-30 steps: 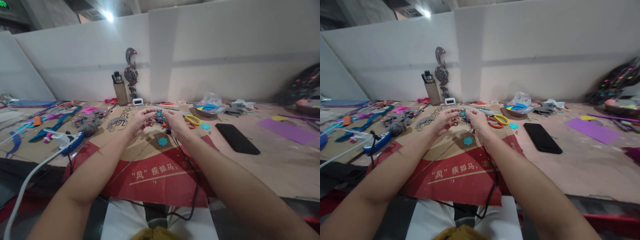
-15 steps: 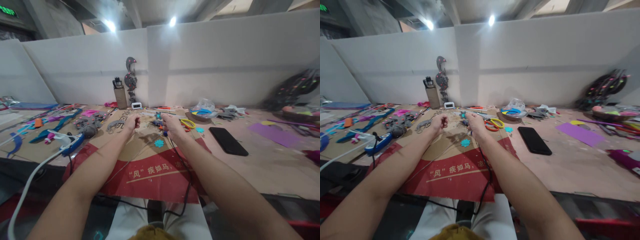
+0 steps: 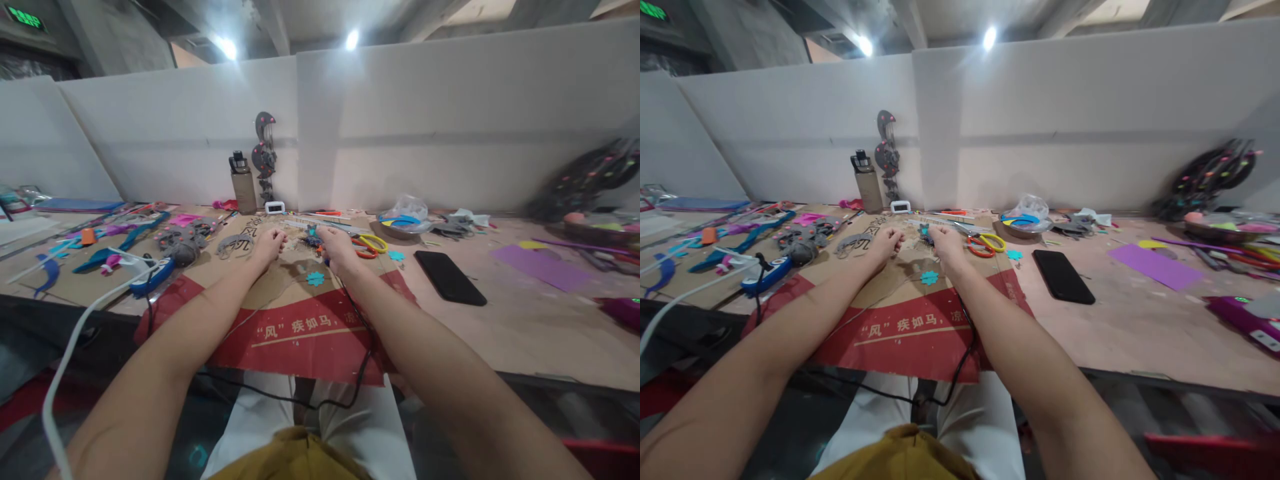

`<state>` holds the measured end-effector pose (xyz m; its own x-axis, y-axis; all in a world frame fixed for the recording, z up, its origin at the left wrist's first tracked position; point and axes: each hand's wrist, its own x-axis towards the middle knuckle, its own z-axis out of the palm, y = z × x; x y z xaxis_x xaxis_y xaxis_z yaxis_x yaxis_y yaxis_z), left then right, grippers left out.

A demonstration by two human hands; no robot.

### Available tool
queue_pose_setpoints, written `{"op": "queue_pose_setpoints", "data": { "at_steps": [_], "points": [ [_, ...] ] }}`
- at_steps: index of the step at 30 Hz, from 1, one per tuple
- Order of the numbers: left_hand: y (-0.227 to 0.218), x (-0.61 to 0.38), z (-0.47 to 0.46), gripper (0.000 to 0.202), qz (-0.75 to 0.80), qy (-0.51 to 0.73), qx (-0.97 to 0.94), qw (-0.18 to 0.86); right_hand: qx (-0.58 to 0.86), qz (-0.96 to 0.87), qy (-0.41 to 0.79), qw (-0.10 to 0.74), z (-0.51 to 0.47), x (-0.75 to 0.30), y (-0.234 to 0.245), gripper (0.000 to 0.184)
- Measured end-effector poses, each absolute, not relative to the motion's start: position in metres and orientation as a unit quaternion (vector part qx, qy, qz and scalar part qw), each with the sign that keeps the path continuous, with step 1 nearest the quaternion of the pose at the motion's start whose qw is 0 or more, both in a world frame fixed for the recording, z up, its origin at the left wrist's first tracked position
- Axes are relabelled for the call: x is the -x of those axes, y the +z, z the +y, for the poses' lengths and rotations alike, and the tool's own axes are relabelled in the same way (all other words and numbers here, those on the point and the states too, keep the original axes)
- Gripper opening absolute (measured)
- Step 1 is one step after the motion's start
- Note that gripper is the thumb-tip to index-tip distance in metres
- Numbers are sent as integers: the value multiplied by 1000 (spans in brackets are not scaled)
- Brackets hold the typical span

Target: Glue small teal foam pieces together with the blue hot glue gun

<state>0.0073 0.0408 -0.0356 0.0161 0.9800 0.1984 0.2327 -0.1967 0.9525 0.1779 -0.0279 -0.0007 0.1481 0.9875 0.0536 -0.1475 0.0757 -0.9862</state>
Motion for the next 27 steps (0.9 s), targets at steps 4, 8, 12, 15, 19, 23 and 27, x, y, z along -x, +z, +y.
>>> {"op": "queue_pose_setpoints", "data": {
  "at_steps": [4,8,12,15,19,23,27],
  "points": [
    [-35,-5,41,7,505,506,-591,375,480,-431,468,604,-28,-173,-5,18],
    [-30,-4,35,6,475,527,-587,391,477,-442,462,603,-28,-172,-7,21],
    [-27,-4,31,11,413,537,-583,448,470,-457,462,597,-31,-172,-5,24],
    [-26,-8,27,21,405,531,-574,474,464,-462,464,597,-33,-172,-2,24],
    [-21,-16,19,28,382,516,-586,494,456,-462,469,599,-35,-171,0,24],
    [-11,-18,12,22,318,528,-613,494,457,-456,470,602,-38,-170,1,20],
    [-1,-16,6,16,305,550,-590,506,462,-450,468,604,-42,-169,4,18]
  ]
}}
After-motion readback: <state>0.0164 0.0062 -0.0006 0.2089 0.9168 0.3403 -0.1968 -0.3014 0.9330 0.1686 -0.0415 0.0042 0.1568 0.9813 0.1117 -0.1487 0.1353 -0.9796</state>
